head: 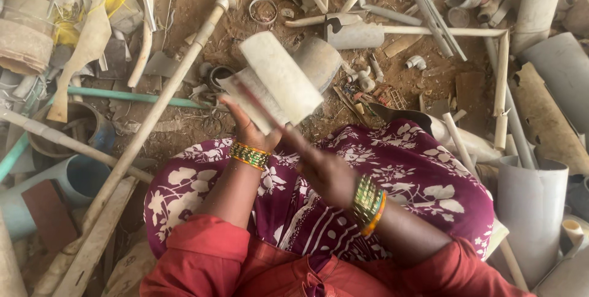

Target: The person sands the edges of a PVC pipe fitting using a hand-held tool while sitting on the ground amidst PVC pipe scraps. They rotate the fitting to sand different sections of the inner and outer rim.

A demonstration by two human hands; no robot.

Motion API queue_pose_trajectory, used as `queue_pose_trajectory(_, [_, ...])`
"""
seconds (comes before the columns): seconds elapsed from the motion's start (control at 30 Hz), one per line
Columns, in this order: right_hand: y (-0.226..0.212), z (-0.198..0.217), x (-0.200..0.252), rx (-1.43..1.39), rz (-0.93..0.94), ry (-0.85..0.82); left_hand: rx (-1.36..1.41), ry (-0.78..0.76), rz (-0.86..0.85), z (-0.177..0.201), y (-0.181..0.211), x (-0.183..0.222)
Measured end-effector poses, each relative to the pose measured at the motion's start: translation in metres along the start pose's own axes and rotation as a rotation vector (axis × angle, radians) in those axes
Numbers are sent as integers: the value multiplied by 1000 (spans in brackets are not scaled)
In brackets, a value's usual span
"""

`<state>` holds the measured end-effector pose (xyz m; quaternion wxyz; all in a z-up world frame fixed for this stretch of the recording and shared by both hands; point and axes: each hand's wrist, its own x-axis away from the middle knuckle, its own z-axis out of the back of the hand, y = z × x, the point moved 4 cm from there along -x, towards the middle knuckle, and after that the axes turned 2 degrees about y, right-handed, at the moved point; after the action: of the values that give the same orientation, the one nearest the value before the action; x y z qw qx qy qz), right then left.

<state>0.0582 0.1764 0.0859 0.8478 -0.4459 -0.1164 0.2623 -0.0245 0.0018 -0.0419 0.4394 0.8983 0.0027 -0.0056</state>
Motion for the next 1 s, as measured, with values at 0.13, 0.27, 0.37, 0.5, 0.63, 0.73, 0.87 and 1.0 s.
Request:
queue_pose_trajectory(0.13, [-1,6,-5,21,43,31,32,11,52,-2,-1,-7])
queue_pose_trajectory(0.27, [-7,2,-5,-195,144,65,313,-138,90,-8,-1,1])
queue_pose_trajectory(0.37, [11,-4,-5,411,-351,-199,417,10,214,-11,-1,-4])
queue_pose_trajectory(0.5, [-9,10,-9,-47,242,113,209,-44,25,-28,18,-14])
queue_pose_trajectory(0.63, [18,4,-10,134,-67,19,-140,222,-138,-31,39,-23])
queue_pose_trajectory(0.73, [44,7,-8,342,-357,-73,-451,244,-303,-48,48,-32])
queue_pose_trajectory(0.87, [44,19,-7,306,-153,146,-588,14,-498,-72,51,-29])
queue_pose_trajectory(1.0, [40,15,1,343,-71,172,-576,175,-393,-67,54,-26])
